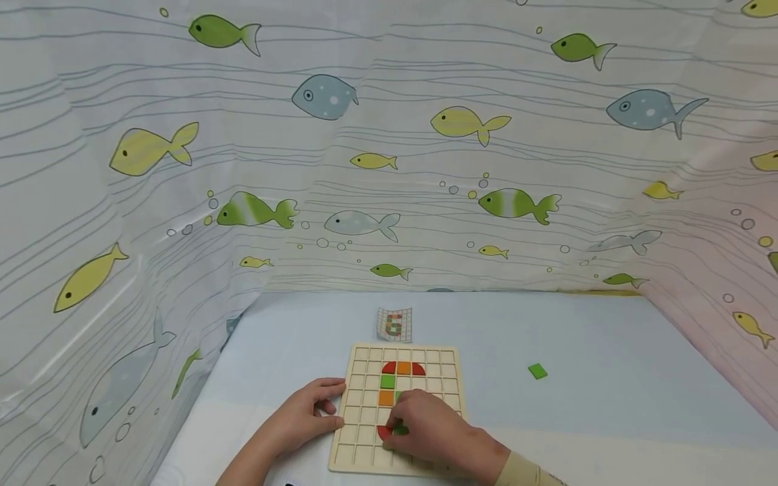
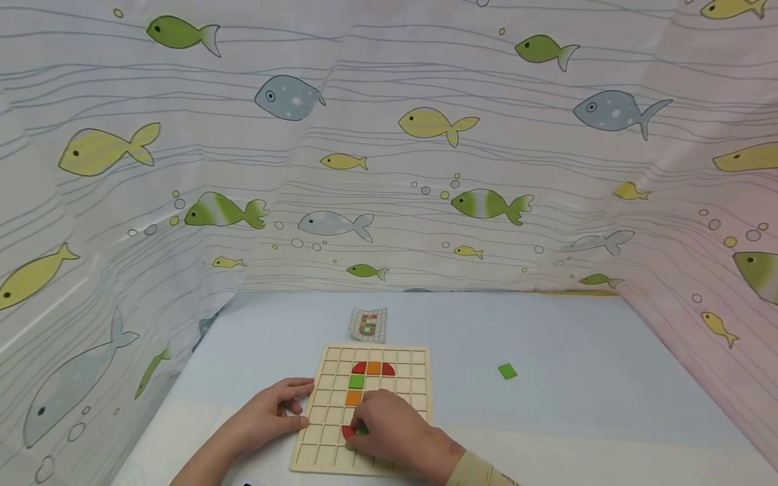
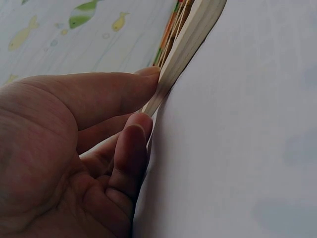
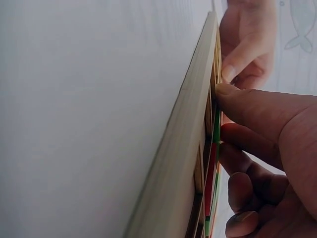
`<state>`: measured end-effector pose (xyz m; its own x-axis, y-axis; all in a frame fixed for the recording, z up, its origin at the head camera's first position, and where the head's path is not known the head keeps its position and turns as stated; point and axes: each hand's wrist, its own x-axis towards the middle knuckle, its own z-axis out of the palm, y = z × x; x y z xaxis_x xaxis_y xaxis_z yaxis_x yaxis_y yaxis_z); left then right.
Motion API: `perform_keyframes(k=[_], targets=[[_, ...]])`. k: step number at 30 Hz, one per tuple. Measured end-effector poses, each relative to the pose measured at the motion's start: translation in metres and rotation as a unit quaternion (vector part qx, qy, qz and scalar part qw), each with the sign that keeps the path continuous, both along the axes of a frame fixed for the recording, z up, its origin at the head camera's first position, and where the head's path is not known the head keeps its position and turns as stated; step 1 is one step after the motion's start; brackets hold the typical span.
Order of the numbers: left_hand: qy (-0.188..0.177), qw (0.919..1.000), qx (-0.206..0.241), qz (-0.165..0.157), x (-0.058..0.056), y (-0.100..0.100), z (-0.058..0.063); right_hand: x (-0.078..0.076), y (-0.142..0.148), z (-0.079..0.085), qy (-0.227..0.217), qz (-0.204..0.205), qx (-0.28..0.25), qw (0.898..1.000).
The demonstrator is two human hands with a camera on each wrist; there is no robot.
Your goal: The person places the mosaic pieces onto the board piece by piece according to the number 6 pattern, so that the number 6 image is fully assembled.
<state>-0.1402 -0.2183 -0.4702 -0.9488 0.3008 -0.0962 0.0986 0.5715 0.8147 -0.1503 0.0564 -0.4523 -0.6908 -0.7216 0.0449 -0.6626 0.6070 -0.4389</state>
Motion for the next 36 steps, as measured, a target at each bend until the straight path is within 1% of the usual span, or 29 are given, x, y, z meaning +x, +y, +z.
perform_keyframes(k=[5,13,17,21,23,25,32,36], targets=[[-0.006,1.0000,-0.003,0.005,0.000,0.000,-0.001,-0.001,0.005,0.000,-0.004,-0.004,-0.005,1.000],[0.009,0.9998,-0.010,0.018,-0.005,0.000,0.003,-0.016,0.025,0.013,0.004,-0.033,-0.023,0.999],[0.009,0.9998,-0.015,0.014,-0.006,0.000,0.002,-0.024,0.040,0.016,-0.013,-0.066,-0.032,0.997],[0.004,0.9998,-0.017,0.014,-0.005,0.002,-0.001,-0.029,0.060,0.013,-0.003,-0.098,-0.035,0.995],[0.002,0.9997,-0.018,0.016,-0.005,0.002,-0.001,-0.032,0.071,0.012,0.010,-0.111,-0.033,0.993],[-0.002,0.9997,-0.016,0.019,-0.005,0.002,-0.001,-0.035,0.082,0.012,0.011,-0.128,-0.036,0.991],[-0.002,0.9998,-0.015,0.015,-0.006,0.002,-0.002,-0.044,0.116,0.009,0.008,-0.212,-0.023,0.977],[0.002,0.9999,-0.006,0.011,-0.005,0.001,-0.001,-0.050,0.136,0.007,0.017,-0.235,-0.021,0.972]])
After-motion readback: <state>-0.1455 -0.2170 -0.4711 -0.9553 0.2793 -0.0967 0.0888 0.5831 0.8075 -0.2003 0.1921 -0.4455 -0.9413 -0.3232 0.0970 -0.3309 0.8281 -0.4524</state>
